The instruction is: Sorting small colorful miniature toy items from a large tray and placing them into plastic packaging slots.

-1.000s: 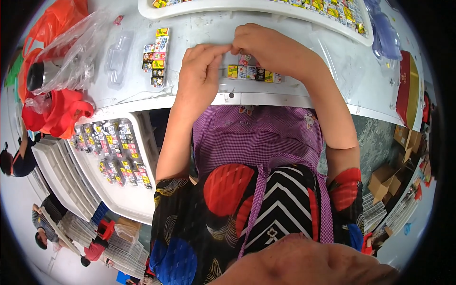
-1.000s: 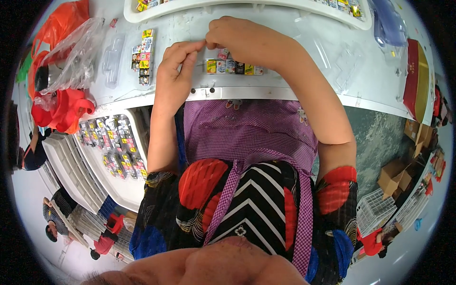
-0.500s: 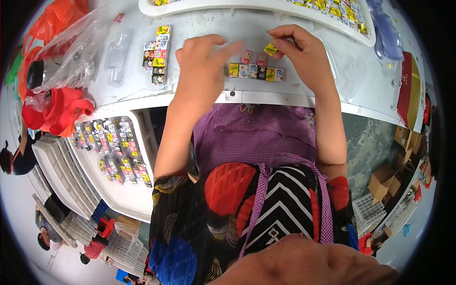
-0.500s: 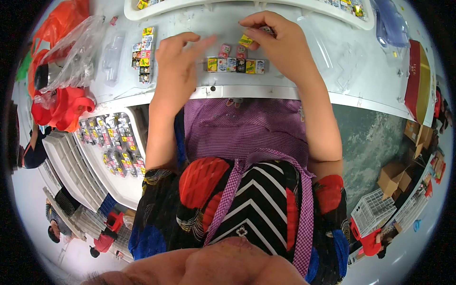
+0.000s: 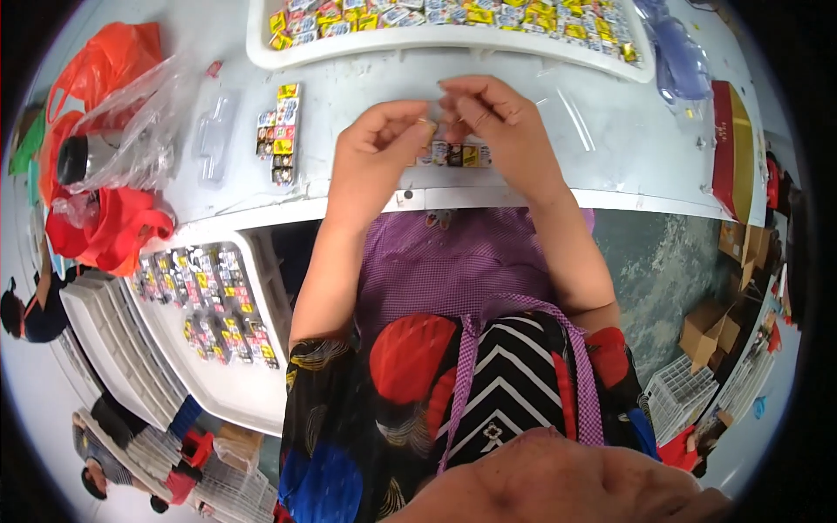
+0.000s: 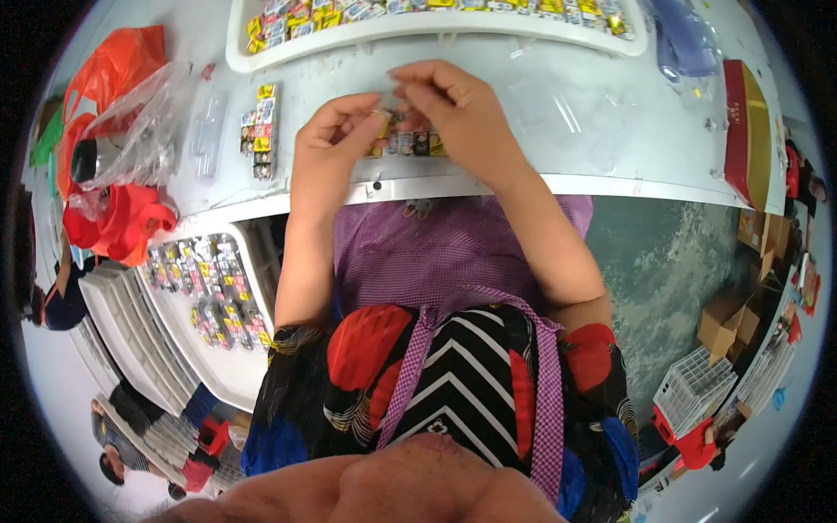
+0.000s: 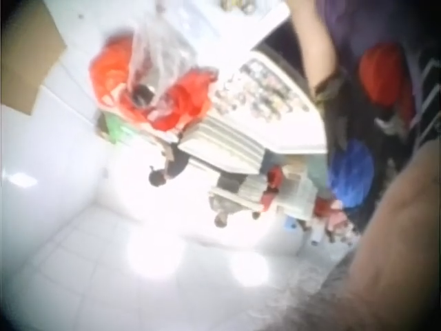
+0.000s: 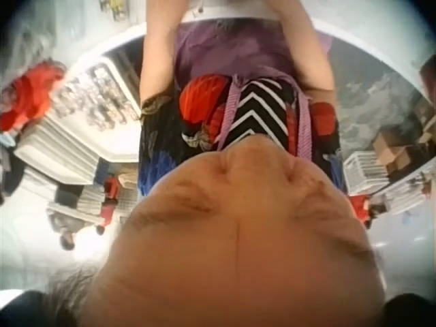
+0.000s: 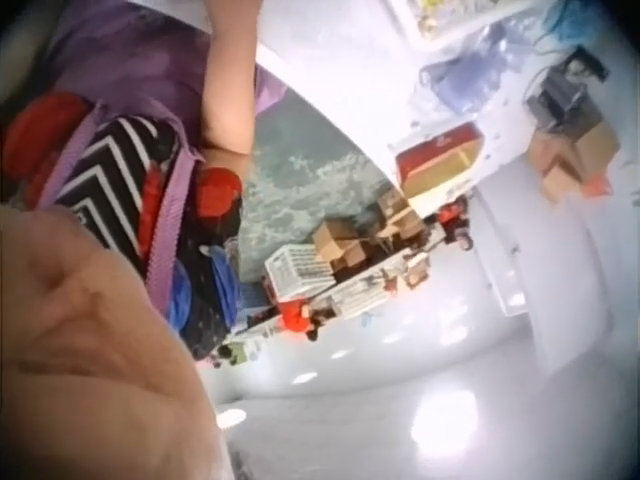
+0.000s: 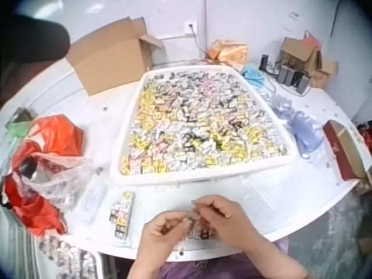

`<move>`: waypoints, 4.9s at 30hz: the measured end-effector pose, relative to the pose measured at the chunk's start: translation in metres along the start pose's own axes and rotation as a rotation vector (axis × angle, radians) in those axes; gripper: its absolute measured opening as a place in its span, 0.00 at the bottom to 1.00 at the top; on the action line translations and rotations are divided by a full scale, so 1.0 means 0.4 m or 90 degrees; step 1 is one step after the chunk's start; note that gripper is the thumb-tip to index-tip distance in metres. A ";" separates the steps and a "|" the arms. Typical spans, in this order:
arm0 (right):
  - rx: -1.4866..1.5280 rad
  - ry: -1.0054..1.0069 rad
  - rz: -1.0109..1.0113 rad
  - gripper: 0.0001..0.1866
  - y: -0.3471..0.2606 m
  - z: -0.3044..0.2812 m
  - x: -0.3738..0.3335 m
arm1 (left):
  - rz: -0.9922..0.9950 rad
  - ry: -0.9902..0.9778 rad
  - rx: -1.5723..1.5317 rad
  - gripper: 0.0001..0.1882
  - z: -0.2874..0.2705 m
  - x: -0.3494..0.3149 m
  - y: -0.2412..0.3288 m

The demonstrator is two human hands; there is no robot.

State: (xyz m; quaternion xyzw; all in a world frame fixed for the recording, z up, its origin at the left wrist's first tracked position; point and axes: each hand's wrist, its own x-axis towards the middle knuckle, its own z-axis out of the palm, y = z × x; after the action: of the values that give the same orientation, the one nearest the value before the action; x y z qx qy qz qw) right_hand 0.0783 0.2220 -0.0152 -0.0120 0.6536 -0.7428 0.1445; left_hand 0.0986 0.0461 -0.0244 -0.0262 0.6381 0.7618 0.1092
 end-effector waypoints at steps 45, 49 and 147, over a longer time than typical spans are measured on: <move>-0.291 -0.049 -0.026 0.07 -0.001 0.059 0.009 | -0.058 0.128 -0.008 0.11 -0.098 -0.073 -0.011; -0.310 -0.037 -0.065 0.07 0.036 0.102 0.003 | -0.035 0.080 -0.044 0.11 -0.089 -0.069 -0.020; -0.821 0.022 -0.390 0.18 0.049 -0.029 -0.107 | 0.425 -0.175 0.846 0.19 -0.005 -0.038 -0.011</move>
State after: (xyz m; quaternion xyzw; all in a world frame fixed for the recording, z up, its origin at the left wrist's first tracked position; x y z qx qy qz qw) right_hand 0.1210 0.2410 -0.0287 -0.2664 0.9320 -0.2159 -0.1173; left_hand 0.1140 0.0427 -0.0264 0.3351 0.9178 0.2057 -0.0560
